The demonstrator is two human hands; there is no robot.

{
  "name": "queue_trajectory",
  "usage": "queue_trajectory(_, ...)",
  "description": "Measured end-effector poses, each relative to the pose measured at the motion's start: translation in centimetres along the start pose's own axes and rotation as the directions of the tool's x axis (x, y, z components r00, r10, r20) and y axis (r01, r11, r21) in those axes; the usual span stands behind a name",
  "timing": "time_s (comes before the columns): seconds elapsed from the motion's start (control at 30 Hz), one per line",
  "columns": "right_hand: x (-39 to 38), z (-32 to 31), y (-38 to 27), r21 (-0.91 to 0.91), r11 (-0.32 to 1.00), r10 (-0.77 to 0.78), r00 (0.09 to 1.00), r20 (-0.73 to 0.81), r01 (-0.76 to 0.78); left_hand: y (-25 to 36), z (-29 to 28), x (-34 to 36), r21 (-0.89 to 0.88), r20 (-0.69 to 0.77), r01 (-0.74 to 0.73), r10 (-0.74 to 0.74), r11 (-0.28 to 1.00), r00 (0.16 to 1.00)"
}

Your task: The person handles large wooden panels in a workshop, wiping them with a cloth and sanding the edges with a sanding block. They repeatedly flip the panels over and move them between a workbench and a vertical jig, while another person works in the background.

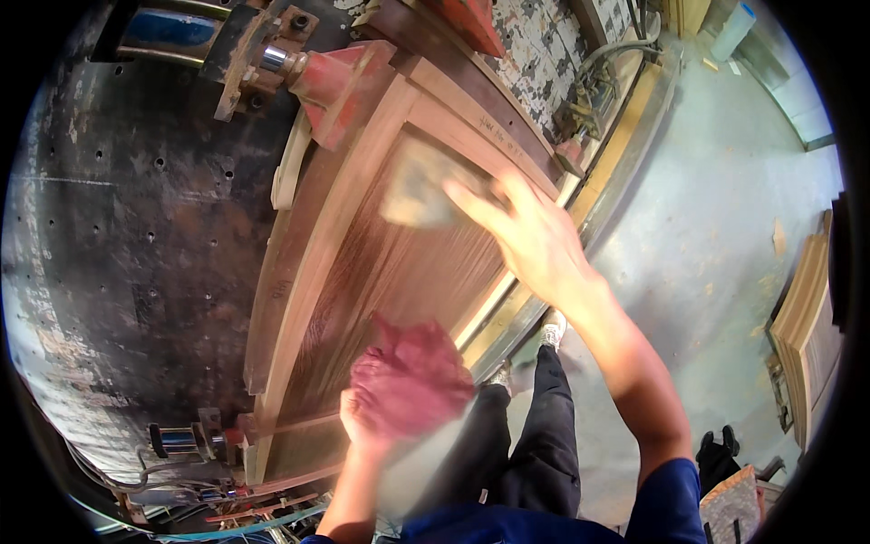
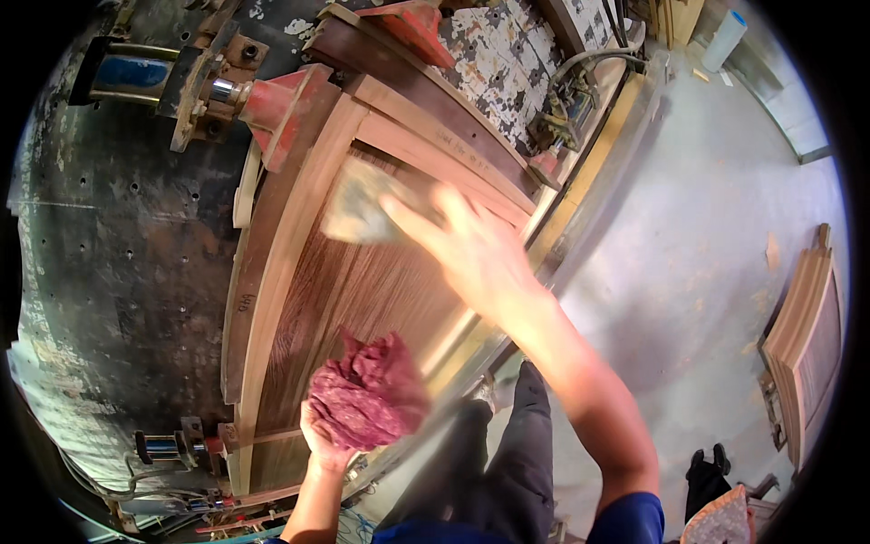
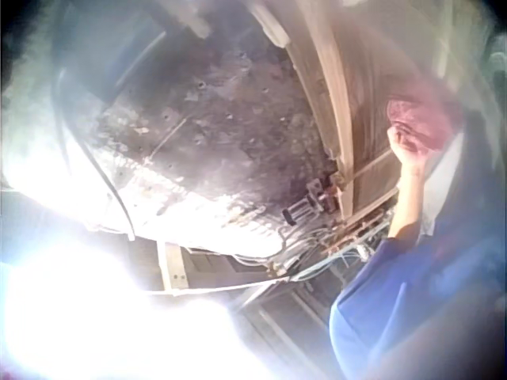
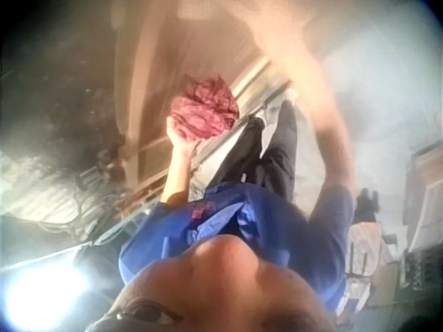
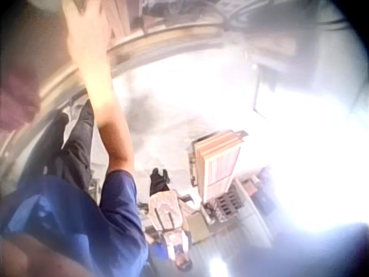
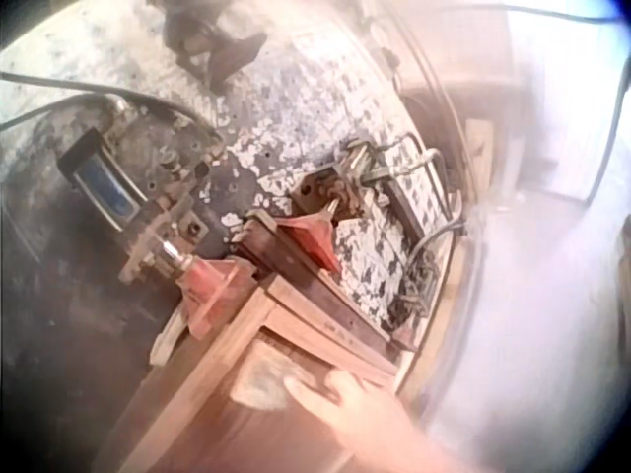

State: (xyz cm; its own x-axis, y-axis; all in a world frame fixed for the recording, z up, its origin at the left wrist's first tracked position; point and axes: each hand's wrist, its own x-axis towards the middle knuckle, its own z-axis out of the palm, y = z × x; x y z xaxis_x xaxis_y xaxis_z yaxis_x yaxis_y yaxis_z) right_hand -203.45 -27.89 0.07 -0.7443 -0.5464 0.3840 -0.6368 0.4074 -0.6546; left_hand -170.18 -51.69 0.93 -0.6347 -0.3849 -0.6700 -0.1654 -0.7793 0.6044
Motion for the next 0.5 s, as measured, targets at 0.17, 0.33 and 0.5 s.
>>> queue_trajectory(0.17, 6.2, 3.5, 2.0, -0.014, 0.997, 0.074, 0.996, -0.042, -0.075, -2.2, 2.2, -1.6, -0.008, -0.018, 0.112, -0.112, 0.994, 0.994)
queue_trajectory(0.33, 6.1, 5.2, 2.8, -0.038, 0.999, -0.024, 0.977, -0.210, 0.017, -2.7, 3.2, -1.7, -0.065, -0.007, 0.201, -0.202, 0.977, 0.979)
queue_trajectory(0.5, 4.2, 6.2, 4.4, -0.033, 0.990, 0.131, 0.984, -0.119, -0.136, -2.5, 2.4, -1.3, -0.056, -0.020, 0.196, -0.198, 0.979, 0.980)
